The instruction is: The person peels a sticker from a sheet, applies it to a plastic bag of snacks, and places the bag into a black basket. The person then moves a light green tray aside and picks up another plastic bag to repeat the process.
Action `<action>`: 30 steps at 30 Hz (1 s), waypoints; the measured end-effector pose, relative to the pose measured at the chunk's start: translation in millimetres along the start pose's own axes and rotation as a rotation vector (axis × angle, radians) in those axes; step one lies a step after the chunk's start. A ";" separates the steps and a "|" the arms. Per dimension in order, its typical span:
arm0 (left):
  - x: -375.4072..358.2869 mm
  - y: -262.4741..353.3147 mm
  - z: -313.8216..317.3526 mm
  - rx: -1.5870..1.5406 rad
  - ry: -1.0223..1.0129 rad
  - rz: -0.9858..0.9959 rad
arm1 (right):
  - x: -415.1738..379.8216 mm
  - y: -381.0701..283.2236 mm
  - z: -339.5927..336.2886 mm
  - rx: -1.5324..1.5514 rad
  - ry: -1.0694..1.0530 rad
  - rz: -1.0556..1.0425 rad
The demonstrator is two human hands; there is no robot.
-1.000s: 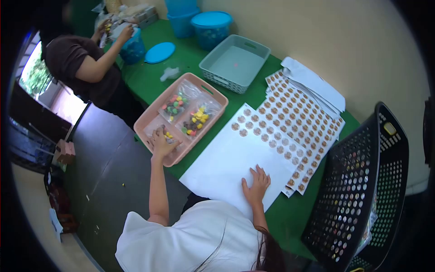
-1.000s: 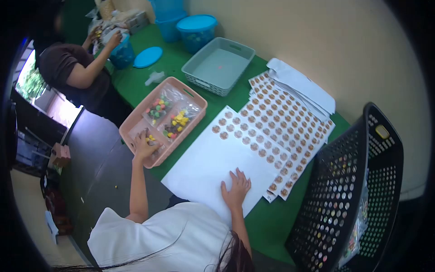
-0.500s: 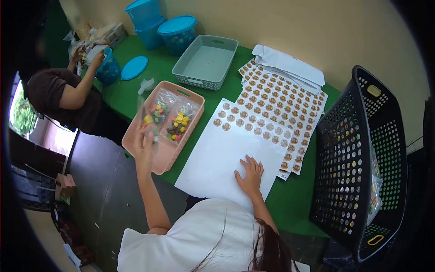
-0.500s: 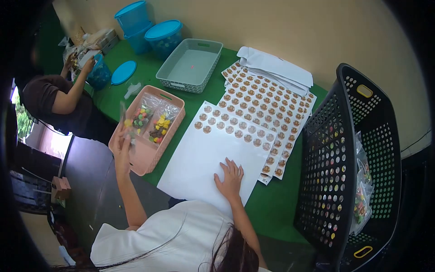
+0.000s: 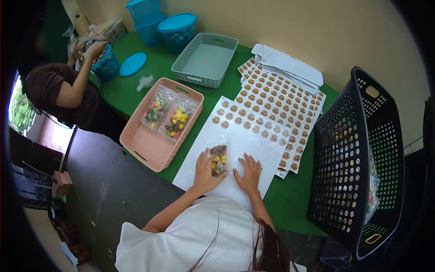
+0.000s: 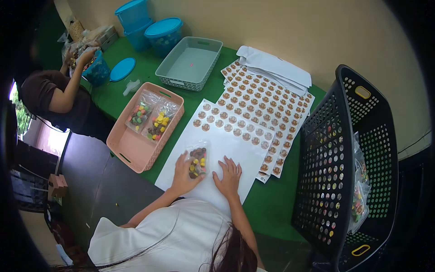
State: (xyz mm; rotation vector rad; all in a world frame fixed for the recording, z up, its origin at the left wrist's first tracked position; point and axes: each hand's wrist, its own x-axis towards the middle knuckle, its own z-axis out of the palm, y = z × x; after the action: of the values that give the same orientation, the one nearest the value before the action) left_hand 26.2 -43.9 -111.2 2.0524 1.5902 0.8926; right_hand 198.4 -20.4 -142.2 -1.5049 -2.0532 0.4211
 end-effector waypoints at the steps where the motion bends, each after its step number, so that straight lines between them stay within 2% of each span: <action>1: 1.7 -3.7 0.2 -0.028 0.038 -0.171 | 0.9 -0.1 0.1 0.004 0.001 0.002; 2: 2.5 -7.8 1.0 -0.055 0.075 -0.342 | 1.3 0.6 1.3 0.004 -0.002 -0.004; 3: 2.2 -12.9 4.1 -0.057 0.080 -0.345 | 0.9 2.2 2.8 0.018 0.000 0.005; 5: 3.0 -25.0 13.6 -0.026 0.119 -0.477 | 1.2 4.0 3.4 0.028 0.003 0.012; 7: 4.5 -23.6 13.4 0.035 0.174 -0.472 | 1.2 4.8 2.2 0.042 -0.012 0.011; 9: 5.4 -21.0 7.6 -0.221 0.182 -0.566 | 1.2 5.0 1.7 0.044 -0.017 0.013; 13: 11.0 -41.9 4.0 -0.427 0.158 -0.646 | 8.6 3.1 -0.3 0.068 -0.087 0.074; 15: 15.4 -47.7 -6.4 -1.045 -0.054 -0.666 | 24.7 3.2 -0.2 0.144 -0.119 0.065; 16: 17.3 -40.3 -14.0 -1.184 -0.020 -0.604 | 34.0 3.2 -0.1 0.215 -0.152 0.058; 17: 16.5 -40.0 -16.0 -1.185 -0.025 -0.607 | 44.0 3.1 3.0 0.215 -0.152 0.063; 19: 15.2 -41.3 -21.1 -1.380 0.016 -0.614 | 65.9 1.4 16.8 0.134 -0.118 -0.102; 24: 17.4 -33.0 -30.9 -1.502 0.098 -0.615 | 94.1 -10.6 50.6 -0.071 -0.073 -0.113; 26: 19.1 -31.0 -33.4 -1.269 0.196 -0.591 | 96.2 -10.2 58.1 -0.131 -0.055 -0.096; 30: 23.4 -31.1 -39.1 -1.241 0.321 -0.551 | 93.1 -7.5 59.7 -0.186 -0.041 -0.109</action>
State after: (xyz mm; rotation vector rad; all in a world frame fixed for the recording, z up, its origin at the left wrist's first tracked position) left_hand -19.2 -15.8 -97.5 0.6070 1.1006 1.4740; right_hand 136.5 69.3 -162.7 -1.4913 -2.2470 0.2253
